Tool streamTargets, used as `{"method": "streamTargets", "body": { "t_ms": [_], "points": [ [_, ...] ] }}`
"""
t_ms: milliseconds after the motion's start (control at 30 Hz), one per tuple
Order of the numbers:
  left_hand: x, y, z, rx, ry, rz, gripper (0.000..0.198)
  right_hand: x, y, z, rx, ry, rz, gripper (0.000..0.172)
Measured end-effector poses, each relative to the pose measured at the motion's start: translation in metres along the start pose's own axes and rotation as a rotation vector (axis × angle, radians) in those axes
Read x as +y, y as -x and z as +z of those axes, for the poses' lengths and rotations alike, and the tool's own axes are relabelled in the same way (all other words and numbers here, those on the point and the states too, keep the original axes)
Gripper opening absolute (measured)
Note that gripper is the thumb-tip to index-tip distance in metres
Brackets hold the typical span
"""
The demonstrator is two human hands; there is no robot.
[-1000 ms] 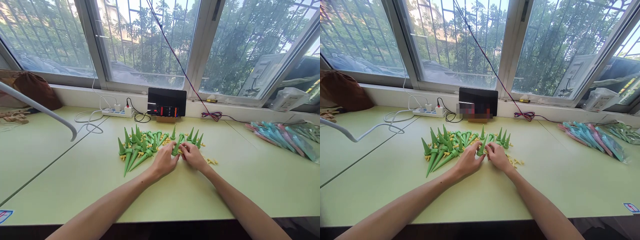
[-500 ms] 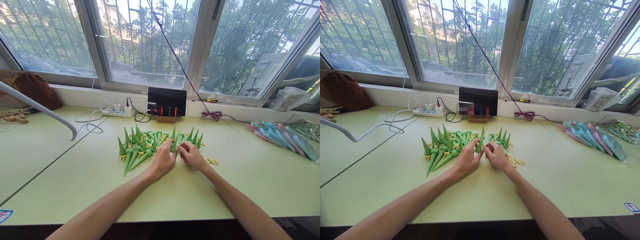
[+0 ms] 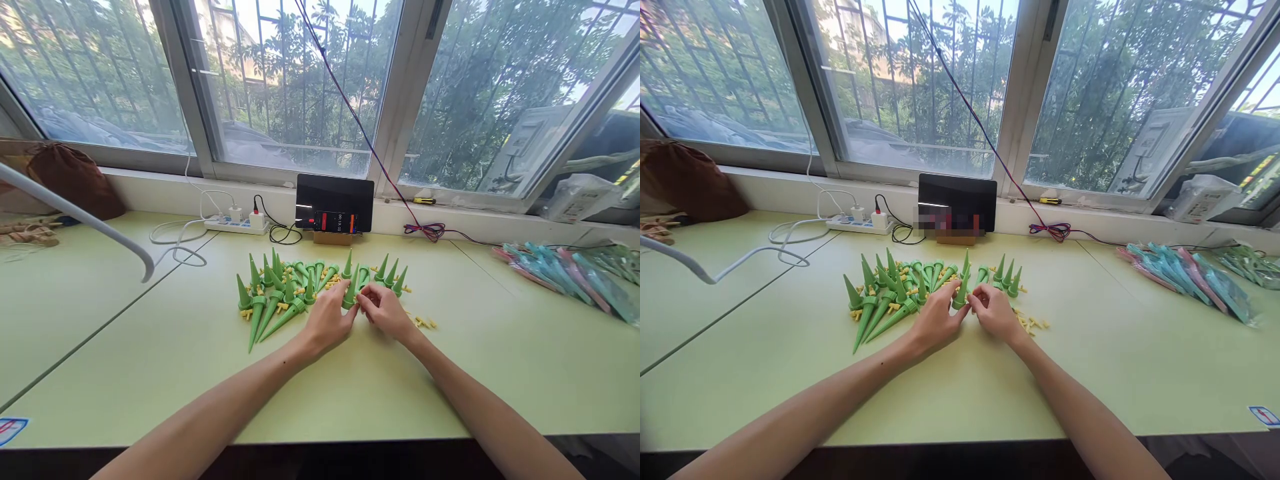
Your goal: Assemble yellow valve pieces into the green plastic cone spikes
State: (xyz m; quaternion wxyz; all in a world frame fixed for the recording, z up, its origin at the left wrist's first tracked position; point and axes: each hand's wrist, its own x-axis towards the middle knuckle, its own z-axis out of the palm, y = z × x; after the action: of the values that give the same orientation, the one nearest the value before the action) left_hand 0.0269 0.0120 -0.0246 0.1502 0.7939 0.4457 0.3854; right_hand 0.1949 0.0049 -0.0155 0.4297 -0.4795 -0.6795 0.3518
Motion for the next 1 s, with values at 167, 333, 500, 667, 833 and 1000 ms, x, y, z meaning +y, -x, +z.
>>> {"method": "streamTargets", "body": {
  "t_ms": [167,333,500,667,833,1000],
  "points": [
    [-0.0018,-0.0008,0.0005,-0.011,0.005,0.032,0.037,0.0003,0.0001,-0.0003,0.006,0.059,-0.024,0.024],
    [0.0005,-0.0012,-0.0021,-0.045,0.002,0.04,0.029,0.0023,-0.0002,-0.0003,0.018,0.11,-0.052,0.021],
    [0.0007,-0.0014,-0.0028,-0.06,-0.008,0.031,0.031,0.0032,0.0006,-0.0011,0.014,0.152,-0.099,0.018],
    [0.0005,-0.0008,-0.0036,-0.075,-0.029,0.032,0.023,0.0006,0.0022,-0.0011,0.02,0.172,-0.147,0.017],
    [0.0025,-0.0008,-0.0056,-0.093,-0.037,0.028,0.016,-0.0016,0.0039,-0.0015,0.024,0.195,-0.209,0.017],
    [0.0017,-0.0011,-0.0047,-0.104,-0.024,0.004,0.023,-0.0006,0.004,-0.0017,0.019,0.216,-0.245,0.017]
  ]
}}
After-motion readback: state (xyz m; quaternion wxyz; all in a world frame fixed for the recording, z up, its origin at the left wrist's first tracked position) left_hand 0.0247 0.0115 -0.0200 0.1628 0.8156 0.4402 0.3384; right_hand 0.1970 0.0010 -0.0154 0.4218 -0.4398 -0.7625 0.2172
